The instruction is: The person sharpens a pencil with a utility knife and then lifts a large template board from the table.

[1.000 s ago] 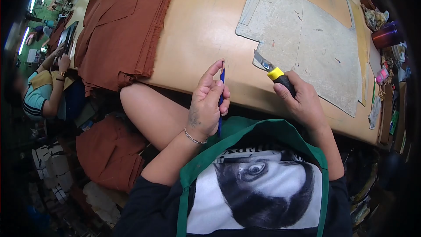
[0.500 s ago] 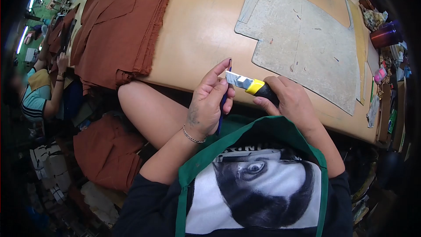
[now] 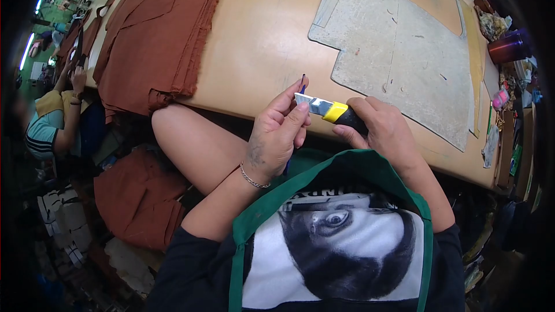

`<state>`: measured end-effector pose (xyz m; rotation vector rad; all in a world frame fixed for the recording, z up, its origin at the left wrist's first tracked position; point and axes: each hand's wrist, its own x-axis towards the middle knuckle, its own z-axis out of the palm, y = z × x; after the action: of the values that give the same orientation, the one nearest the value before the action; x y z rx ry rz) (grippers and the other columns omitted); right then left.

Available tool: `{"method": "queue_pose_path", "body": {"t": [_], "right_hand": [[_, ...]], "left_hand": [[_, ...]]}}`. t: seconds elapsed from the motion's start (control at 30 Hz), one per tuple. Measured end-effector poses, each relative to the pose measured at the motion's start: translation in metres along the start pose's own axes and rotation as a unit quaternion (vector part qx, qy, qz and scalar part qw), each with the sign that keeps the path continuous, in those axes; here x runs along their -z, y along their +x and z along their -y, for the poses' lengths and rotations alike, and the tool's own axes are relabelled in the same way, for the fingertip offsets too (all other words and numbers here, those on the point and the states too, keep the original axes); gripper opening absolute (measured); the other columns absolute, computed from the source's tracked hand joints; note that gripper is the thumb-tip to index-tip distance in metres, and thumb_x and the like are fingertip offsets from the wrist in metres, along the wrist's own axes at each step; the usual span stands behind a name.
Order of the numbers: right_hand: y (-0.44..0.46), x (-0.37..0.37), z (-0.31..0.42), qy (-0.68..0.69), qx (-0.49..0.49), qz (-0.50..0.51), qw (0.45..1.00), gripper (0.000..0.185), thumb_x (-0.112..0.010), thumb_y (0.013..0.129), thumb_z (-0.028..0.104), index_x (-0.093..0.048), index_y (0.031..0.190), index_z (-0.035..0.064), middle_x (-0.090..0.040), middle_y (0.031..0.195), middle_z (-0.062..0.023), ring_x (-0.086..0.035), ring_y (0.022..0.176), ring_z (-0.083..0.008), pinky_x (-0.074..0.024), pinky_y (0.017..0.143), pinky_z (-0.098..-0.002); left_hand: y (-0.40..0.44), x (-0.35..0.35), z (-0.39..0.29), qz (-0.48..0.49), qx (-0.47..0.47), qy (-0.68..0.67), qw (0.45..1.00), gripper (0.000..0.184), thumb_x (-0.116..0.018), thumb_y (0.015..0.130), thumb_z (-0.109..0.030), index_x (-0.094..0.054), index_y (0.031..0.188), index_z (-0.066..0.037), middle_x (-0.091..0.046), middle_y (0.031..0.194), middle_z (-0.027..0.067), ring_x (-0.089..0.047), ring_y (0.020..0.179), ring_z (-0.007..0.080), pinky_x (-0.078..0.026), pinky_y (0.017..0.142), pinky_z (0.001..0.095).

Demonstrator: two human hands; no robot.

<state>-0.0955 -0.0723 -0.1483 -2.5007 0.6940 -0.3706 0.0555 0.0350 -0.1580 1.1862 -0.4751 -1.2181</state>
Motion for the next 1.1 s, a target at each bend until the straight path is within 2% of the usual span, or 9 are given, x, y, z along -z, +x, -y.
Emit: {"method": "queue_pose_path", "body": {"t": [0.2,0.7,1.1], "right_hand": [[0.000,-0.001,-0.002,-0.003,0.001,-0.001,1.000,0.034,-0.060,0.072,0.037,-0.052,0.081,0.0046,-0.052,0.064,-0.0131,-0.054,0.059,-0.0298,-0.0427,0.053,-0.0373],[-0.002,0.000,-0.006,0.005,0.010,0.008,1.000,0.034,-0.061,0.071,0.036,-0.052,0.080,0.0043,-0.052,0.063,-0.0132,-0.054,0.059,-0.0299,-0.0427,0.053,-0.0375],[-0.002,-0.005,-0.003,-0.061,0.025,-0.057,0.996,0.033,-0.063,0.069,0.036,-0.051,0.079,0.0059,-0.049,0.060,-0.0100,-0.052,0.055,-0.0280,-0.0401,0.050,-0.0366]], "left_hand": [[0.001,-0.001,0.002,-0.009,0.002,0.044,0.999,0.039,-0.048,0.087,-0.017,-0.039,0.123,-0.003,-0.047,0.068,-0.0010,-0.034,0.048,0.0007,-0.029,0.042,0.0123],[-0.001,-0.002,0.007,-0.002,0.005,0.042,0.999,0.040,-0.048,0.087,-0.018,-0.039,0.123,-0.003,-0.047,0.071,-0.0006,-0.033,0.049,0.0003,-0.028,0.043,0.0121],[0.005,-0.002,0.019,-0.064,-0.075,0.143,0.985,0.030,-0.049,0.087,-0.021,-0.053,0.109,-0.002,-0.038,0.053,-0.0075,-0.030,0.043,-0.0006,-0.023,0.038,0.0139]]}}
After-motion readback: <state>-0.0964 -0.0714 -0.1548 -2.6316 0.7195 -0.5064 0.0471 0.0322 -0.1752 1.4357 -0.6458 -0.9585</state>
